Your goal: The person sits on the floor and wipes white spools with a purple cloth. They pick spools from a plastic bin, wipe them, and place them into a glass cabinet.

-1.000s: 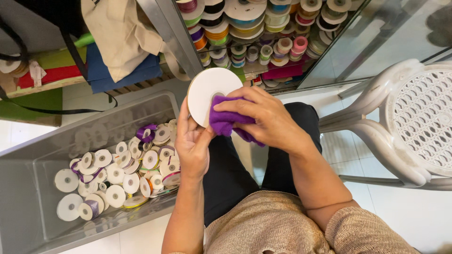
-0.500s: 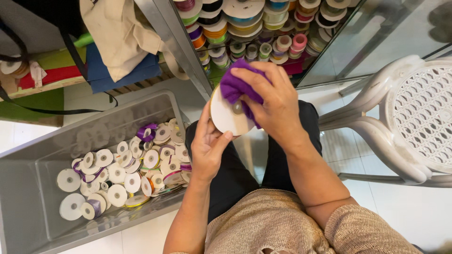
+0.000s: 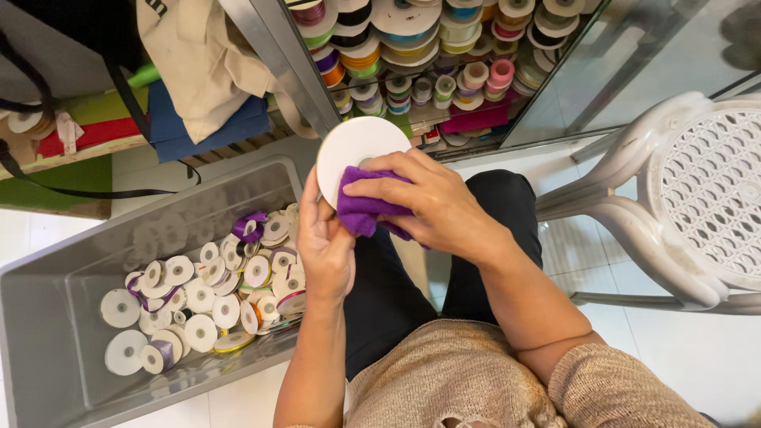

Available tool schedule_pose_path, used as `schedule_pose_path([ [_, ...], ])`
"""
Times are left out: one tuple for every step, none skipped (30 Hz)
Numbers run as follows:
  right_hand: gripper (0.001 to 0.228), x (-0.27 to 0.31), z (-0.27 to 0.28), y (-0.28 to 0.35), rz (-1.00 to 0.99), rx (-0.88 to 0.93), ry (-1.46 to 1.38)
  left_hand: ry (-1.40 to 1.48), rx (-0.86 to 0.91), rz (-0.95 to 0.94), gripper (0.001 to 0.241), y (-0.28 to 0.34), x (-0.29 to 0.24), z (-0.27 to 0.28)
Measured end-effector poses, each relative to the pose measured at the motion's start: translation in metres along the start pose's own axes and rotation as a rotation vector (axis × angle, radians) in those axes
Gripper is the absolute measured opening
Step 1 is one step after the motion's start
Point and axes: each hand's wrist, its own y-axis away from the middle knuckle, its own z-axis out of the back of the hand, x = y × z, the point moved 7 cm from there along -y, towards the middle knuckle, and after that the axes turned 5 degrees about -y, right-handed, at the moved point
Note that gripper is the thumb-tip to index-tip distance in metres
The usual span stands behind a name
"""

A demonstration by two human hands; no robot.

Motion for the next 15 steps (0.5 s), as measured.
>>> schedule_pose_path([
  [0.048,0.0,0.002,0.0,-0.008,0.021,-0.013,0.012,-0.038,-0.003,0.078,0.001,-0.001,0.003],
  [0.048,-0.004,0.002,0.001,-0.008,0.021,-0.012,0.013,-0.038,-0.003,0.078,0.001,-0.003,0.002],
  [0.047,-0.008,0.002,0.003,-0.022,0.031,-0.007,0.03,-0.052,0.001,0.078,0.0,-0.004,0.003],
  [0.047,-0.013,0.002,0.004,-0.035,0.041,-0.001,0.048,-0.066,0.003,0.077,0.0,-0.006,0.003],
  [0.047,-0.013,0.004,0.005,-0.034,0.041,0.0,0.049,-0.066,0.002,0.077,0.0,-0.009,0.001],
  [0.047,-0.014,0.006,0.005,-0.044,0.042,0.017,0.042,-0.075,0.012,0.076,0.0,-0.011,0.0],
  [0.047,-0.015,0.008,0.006,-0.055,0.044,0.035,0.035,-0.085,0.022,0.075,0.001,-0.014,-0.001],
  [0.047,-0.016,0.011,0.005,-0.055,0.044,0.035,0.035,-0.085,0.022,0.075,0.001,-0.016,-0.002],
  [0.049,-0.018,0.014,0.005,-0.071,0.032,0.045,0.033,-0.086,0.03,0.076,0.002,-0.017,-0.004],
  [0.05,-0.02,0.017,0.004,-0.088,0.02,0.054,0.031,-0.086,0.039,0.077,0.003,-0.019,-0.005],
  [0.05,-0.023,0.018,0.005,-0.088,0.02,0.054,0.031,-0.086,0.04,0.077,0.005,-0.016,-0.003],
  [0.05,-0.026,0.022,0.005,-0.1,-0.01,0.092,0.025,-0.061,0.037,0.078,0.006,-0.013,-0.003],
  [0.05,-0.029,0.025,0.006,-0.111,-0.039,0.131,0.02,-0.036,0.034,0.078,0.007,-0.01,-0.003],
  [0.05,-0.031,0.025,0.007,-0.11,-0.04,0.131,0.02,-0.036,0.034,0.078,0.008,-0.011,-0.005],
  [0.051,-0.033,0.029,0.008,-0.108,-0.094,0.169,0.018,-0.009,0.043,0.078,0.01,-0.01,-0.009],
])
